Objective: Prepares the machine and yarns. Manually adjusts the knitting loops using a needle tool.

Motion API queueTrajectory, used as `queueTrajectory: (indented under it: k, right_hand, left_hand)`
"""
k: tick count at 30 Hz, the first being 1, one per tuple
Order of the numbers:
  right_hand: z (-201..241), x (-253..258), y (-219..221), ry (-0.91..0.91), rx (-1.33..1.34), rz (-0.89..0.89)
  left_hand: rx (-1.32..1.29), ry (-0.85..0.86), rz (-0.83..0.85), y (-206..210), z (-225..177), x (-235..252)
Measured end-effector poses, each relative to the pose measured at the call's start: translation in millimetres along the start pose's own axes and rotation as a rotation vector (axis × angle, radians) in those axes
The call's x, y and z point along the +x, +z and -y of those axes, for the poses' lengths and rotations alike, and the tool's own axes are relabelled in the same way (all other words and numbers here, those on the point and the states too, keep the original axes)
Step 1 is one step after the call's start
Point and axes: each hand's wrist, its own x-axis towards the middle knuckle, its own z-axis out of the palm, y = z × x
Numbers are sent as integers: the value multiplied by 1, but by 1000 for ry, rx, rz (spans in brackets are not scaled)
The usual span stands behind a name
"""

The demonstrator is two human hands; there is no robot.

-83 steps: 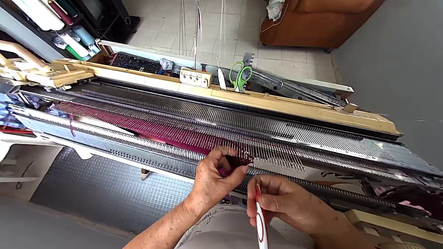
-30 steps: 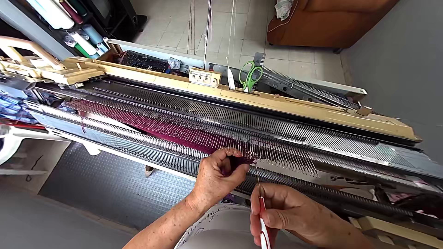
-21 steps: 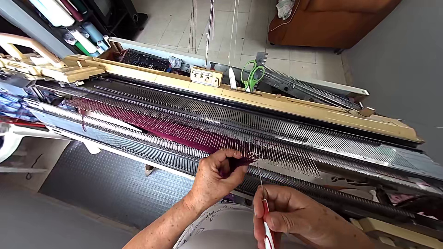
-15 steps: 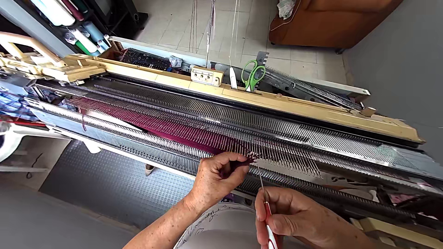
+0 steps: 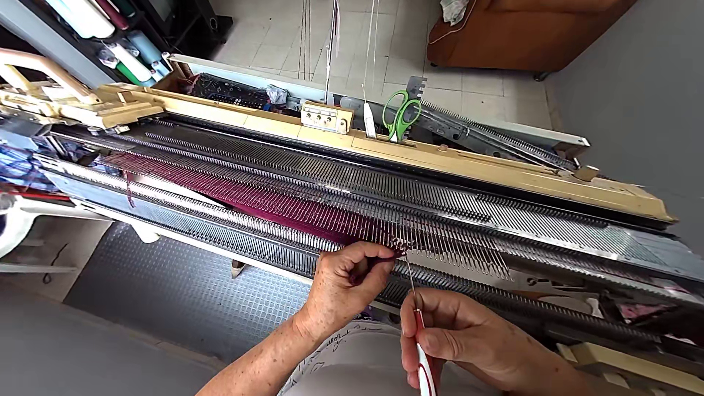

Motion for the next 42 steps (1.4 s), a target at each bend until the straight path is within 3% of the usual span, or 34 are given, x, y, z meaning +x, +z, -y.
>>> queueTrajectory:
  k: [10,23,31,42]
  right_hand:
    - [7,-19,16,30,32,54]
    - [7,-24,23,24,-91,-78]
    - [-1,0,14,24,-190,-216]
    - [1,-9,26,15,-215,-189]
  left_hand:
    - [66,41,-73,11,-6,-3]
    - [90,141,-105,21,0,-2]
    - [-11,59,-68,18,-2,-1]
    - [-39,1,-57,17,-5,1]
